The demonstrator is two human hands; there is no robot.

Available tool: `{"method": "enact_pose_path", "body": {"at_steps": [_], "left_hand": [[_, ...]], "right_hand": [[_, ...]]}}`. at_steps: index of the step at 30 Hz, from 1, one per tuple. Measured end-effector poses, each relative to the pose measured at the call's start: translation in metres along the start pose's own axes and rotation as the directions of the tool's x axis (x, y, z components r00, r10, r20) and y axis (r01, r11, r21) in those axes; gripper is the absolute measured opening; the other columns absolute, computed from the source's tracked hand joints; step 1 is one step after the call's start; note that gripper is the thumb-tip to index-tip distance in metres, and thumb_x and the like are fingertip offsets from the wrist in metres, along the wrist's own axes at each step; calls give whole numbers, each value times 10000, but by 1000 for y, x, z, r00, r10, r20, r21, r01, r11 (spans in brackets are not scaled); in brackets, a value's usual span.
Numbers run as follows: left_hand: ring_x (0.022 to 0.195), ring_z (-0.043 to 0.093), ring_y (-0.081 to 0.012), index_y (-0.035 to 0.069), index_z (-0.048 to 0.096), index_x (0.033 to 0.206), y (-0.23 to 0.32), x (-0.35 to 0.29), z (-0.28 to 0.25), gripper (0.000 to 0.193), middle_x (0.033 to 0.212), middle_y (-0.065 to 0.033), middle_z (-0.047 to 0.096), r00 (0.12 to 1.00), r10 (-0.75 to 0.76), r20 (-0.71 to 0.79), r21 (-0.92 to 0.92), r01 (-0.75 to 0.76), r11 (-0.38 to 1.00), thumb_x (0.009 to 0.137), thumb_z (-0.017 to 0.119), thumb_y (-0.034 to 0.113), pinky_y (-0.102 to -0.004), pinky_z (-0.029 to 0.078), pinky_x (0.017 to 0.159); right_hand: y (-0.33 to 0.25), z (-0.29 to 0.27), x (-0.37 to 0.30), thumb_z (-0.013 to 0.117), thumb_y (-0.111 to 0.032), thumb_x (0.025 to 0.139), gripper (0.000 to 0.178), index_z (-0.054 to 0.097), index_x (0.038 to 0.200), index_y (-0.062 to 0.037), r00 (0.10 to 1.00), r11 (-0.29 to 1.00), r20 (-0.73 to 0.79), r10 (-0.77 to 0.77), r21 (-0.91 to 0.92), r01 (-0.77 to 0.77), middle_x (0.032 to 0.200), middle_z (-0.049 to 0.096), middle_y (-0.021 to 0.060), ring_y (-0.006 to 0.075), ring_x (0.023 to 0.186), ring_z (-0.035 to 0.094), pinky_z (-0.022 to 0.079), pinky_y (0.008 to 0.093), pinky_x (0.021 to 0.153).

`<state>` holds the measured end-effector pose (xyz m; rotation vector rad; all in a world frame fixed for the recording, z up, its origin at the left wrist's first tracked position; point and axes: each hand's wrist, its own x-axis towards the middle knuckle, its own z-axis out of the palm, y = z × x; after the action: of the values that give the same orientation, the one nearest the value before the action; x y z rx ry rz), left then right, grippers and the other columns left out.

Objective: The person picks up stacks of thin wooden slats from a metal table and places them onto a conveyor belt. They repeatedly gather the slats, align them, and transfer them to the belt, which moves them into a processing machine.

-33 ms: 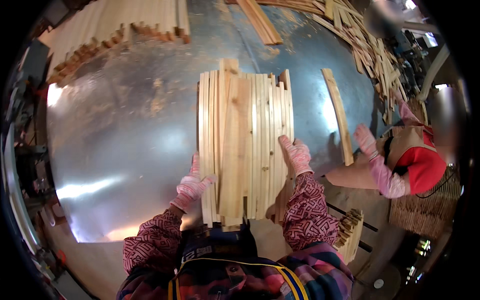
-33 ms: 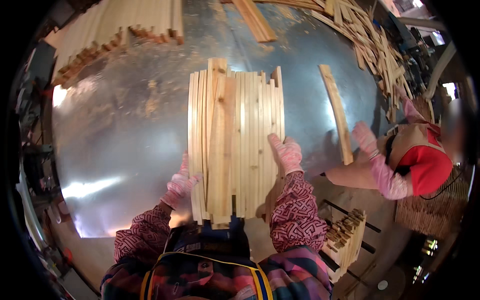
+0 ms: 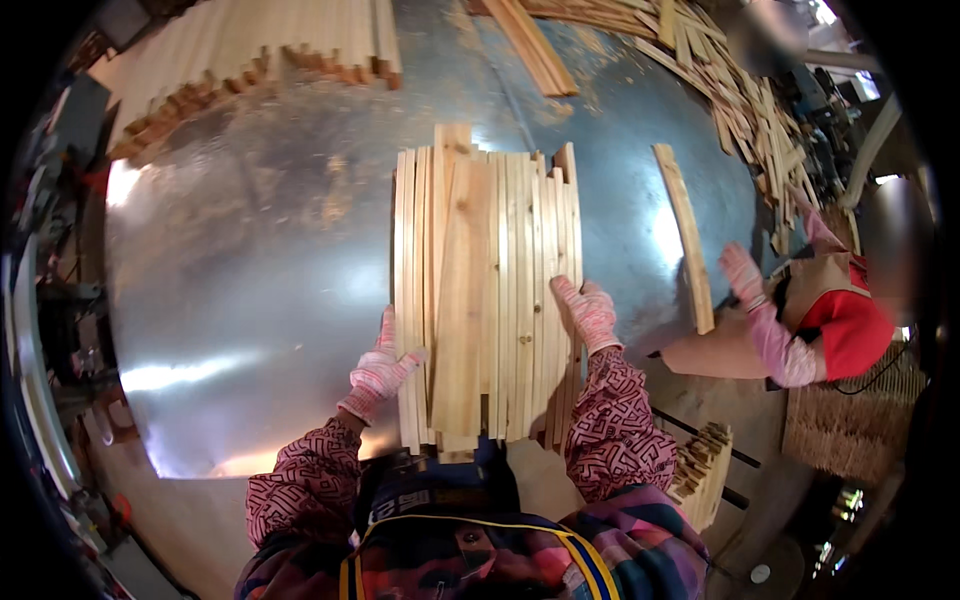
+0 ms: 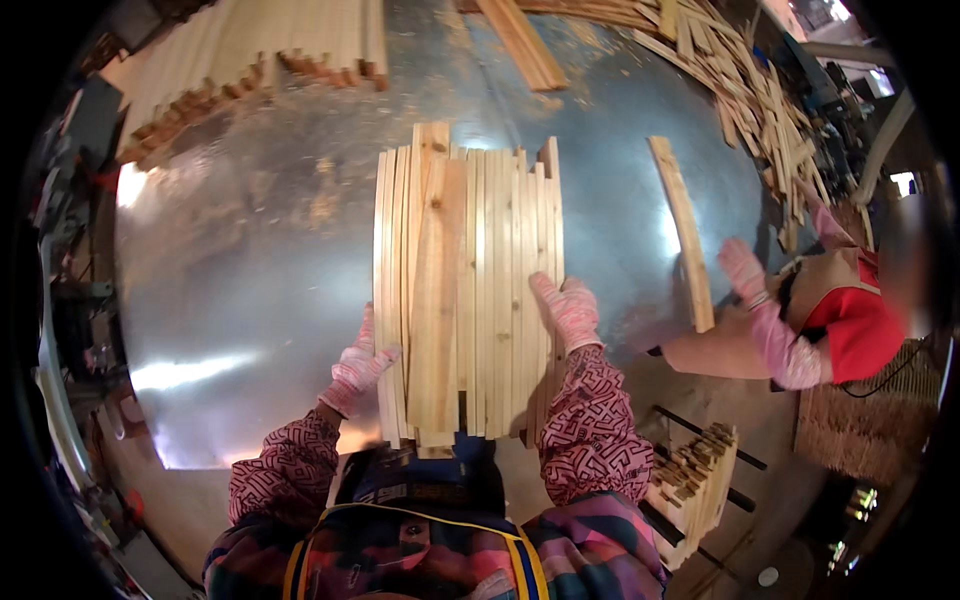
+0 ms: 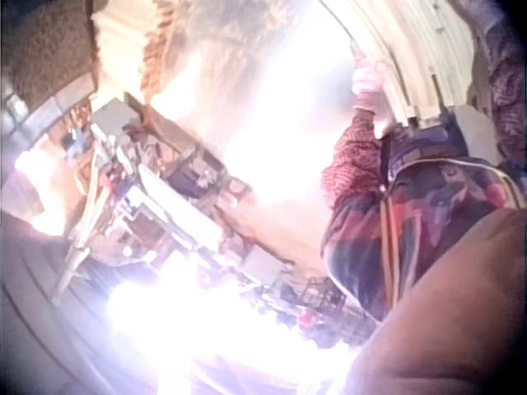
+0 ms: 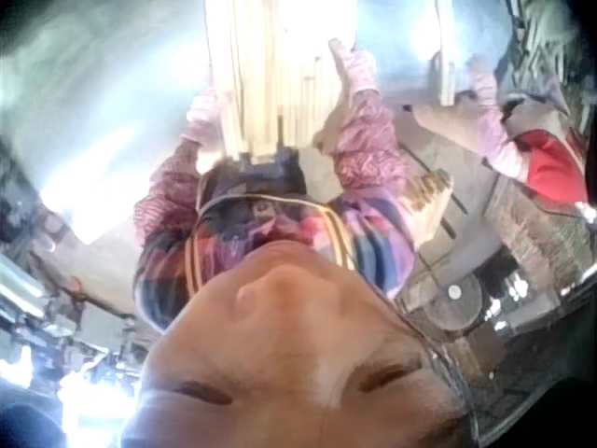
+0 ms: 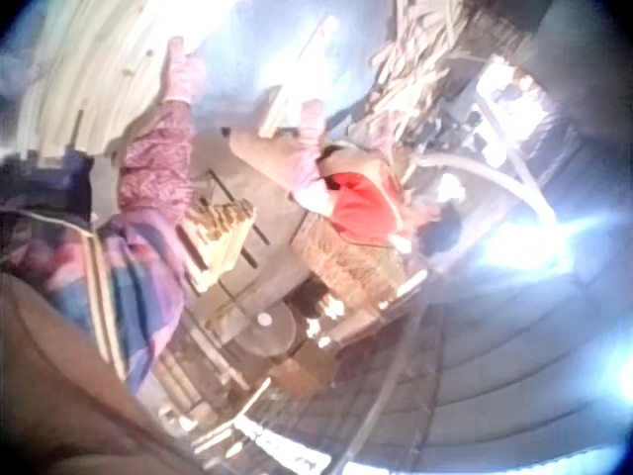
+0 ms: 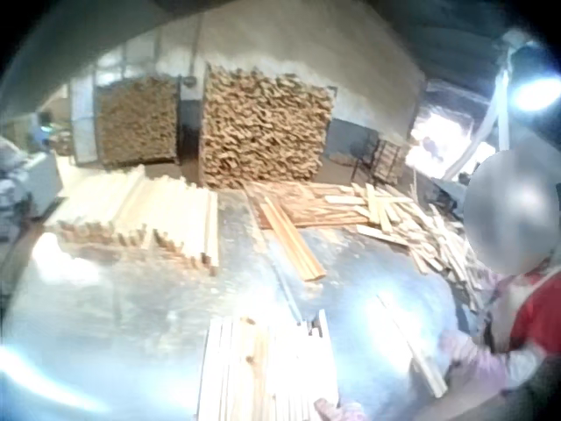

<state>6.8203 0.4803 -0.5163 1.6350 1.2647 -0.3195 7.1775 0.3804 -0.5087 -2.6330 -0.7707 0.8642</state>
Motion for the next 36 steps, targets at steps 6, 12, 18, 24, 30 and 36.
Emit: {"method": "enact_pose_path", "body": {"at_steps": [6, 12, 18, 24, 30, 36], "left_hand": [[1201, 526, -432, 172, 2, 1548, -125, -90, -104, 1145, 1424, -269, 419, 952, -193, -236, -31, 192, 981, 746, 585, 745, -447, 452, 993], [1343, 378, -428, 245, 61, 1553, -225, -142, -188, 1071, 1454, -297, 327, 894, -288, -344, 27, 316, 948, 754, 575, 739, -474, 370, 1078], [1157, 557, -371, 31, 445, 1347, -194, -146, -162, 773, 1219, -256, 562, 763, -45, -645, 129, 167, 978, 760, 677, 476, -429, 467, 965], [924, 680, -302, 46, 640, 1022, -122, -90, -118, 317, 966, -163, 688, 492, -334, -804, -167, 352, 921, 772, 646, 240, -417, 547, 766], [776, 718, -279, 76, 752, 853, -123, -150, -158, 222, 871, -133, 730, 626, -409, -664, -342, 232, 911, 748, 635, 232, -437, 568, 612], [917, 684, -280, 99, 529, 1285, -52, -271, -144, 670, 1015, -95, 686, 469, -380, -798, -453, -50, 890, 694, 725, 346, -374, 565, 753]], "right_hand": [[-147, 104, -91, 560, -763, 771, 1039, 470, 1326, 111, 941, 990, 313, -130, -12, 141, 1329, 522, 284, 363, 1282, 475, 364, 385, 1078], [-226, 222, -177, 536, -768, 779, 936, 549, 1265, 31, 827, 877, 301, -476, 88, 473, 1200, 606, 261, 375, 1177, 549, 418, 401, 1001], [-213, 242, -173, 660, -541, 796, 710, 555, 1272, -25, 771, 828, 305, -559, 265, 495, 1116, 670, 203, 350, 1054, 628, 470, 400, 925], [-215, 250, -167, 613, -534, 864, 713, 508, 1306, 15, 707, 746, 242, -664, 280, 605, 1006, 696, 181, 323, 863, 670, 497, 406, 819], [-211, 249, -154, 575, -564, 910, 777, 420, 1394, 25, 597, 739, 460, -657, 241, 629, 1300, 565, 155, 269, 1149, 541, 426, 337, 962], [-210, 244, -146, 527, -611, 911, 830, 398, 1410, 40, 450, 854, 731, -514, 382, 354, 1285, 566, 183, 281, 1093, 564, 410, 352, 992]]}}
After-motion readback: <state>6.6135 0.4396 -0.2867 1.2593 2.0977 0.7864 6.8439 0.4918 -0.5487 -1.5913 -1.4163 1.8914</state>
